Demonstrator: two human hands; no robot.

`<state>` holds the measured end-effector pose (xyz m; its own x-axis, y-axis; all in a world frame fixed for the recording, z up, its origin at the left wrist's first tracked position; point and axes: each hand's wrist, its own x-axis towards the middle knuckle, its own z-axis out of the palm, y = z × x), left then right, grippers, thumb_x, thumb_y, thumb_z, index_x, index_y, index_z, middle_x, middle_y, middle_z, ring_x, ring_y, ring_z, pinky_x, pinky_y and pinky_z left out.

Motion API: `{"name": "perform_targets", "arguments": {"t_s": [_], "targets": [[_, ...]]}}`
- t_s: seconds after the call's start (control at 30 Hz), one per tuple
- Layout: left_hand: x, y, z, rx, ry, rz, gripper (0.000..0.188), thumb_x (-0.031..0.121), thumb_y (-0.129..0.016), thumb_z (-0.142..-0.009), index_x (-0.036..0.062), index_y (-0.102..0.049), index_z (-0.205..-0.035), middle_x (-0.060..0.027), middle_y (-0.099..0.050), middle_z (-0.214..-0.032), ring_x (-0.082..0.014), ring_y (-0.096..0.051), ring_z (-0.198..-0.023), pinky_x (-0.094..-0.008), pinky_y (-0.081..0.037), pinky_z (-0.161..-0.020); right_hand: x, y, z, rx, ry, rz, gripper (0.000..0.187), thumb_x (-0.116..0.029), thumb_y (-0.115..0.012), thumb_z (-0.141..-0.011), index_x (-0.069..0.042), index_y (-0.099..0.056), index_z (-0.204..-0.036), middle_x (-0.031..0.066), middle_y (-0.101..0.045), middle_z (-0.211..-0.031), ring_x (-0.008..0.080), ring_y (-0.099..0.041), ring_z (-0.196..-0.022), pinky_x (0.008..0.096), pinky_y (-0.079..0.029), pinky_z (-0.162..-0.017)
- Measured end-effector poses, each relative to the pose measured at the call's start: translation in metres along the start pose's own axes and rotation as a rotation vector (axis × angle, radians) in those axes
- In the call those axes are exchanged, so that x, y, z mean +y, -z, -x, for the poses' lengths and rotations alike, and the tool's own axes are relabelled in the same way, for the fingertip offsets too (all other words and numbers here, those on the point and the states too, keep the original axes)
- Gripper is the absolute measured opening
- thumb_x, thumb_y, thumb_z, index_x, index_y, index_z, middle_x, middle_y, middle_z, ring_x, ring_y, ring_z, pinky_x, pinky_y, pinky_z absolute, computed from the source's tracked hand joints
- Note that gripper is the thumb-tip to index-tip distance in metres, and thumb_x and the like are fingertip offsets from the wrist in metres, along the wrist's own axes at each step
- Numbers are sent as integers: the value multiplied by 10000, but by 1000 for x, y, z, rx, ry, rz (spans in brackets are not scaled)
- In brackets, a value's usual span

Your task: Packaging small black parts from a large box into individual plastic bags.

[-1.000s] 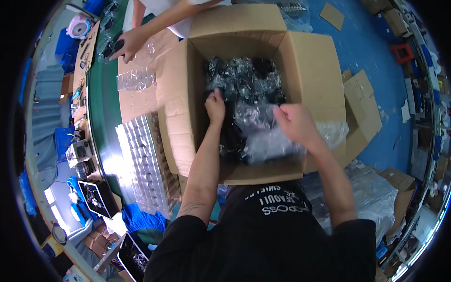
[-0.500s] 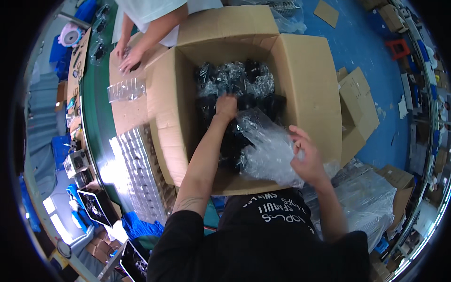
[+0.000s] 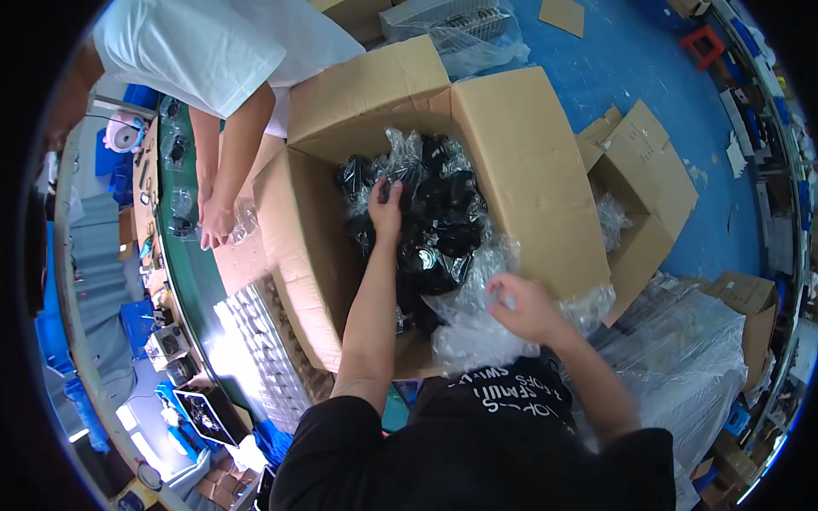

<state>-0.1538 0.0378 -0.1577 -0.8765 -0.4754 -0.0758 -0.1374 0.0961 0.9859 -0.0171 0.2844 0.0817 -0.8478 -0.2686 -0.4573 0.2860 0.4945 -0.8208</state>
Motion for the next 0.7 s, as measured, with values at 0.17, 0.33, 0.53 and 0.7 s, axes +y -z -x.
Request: {"name": "perform_targets", "arguments": {"t_s": [0.17, 0.33, 0.53, 0.7], "targets": [[105, 14, 55, -196, 448, 699, 294, 259, -515, -914, -4, -592, -1021, -82, -605, -891, -114, -543, -777, -220, -438, -714, 28, -41, -76, -53, 159, -106, 300, -277, -586, -821, -14, -618, -961, 53, -602, -747, 147, -496, -619, 272, -414, -573], [132, 37, 127, -215, 383, 595, 276, 225, -437, -953, -3, -563, -1043, -76, -614, -933, -132, -567, -799, -232, -446, -735, -24, -72, -70, 29, -9, -268, 355, -305, -534, -869, 27, -637, -797, 43, -559, -619, 125, -458, -558, 264, -390, -523], [149, 51, 141, -318, 514, 903, 192, 152, -491, -912, 10, -568, -1015, -65, -602, -886, -126, -549, -767, -240, -440, -722, -9, -63, -40, 40, 59, -160, 351, -257, -502, -877, 8, -619, -680, 21, -497, -533, 122, -415, -508, 257, -359, -495], [123, 26, 82, -352, 623, 925, 117, 101, -513, -871, 26, -573, -937, -69, -584, -805, -142, -529, -650, -250, -446, -605, -18, -38, -29, -99, 108, -26, 376, -265, -476, -872, -1, -594, -632, 28, -477, -508, 136, -408, -484, 272, -356, -493]]}}
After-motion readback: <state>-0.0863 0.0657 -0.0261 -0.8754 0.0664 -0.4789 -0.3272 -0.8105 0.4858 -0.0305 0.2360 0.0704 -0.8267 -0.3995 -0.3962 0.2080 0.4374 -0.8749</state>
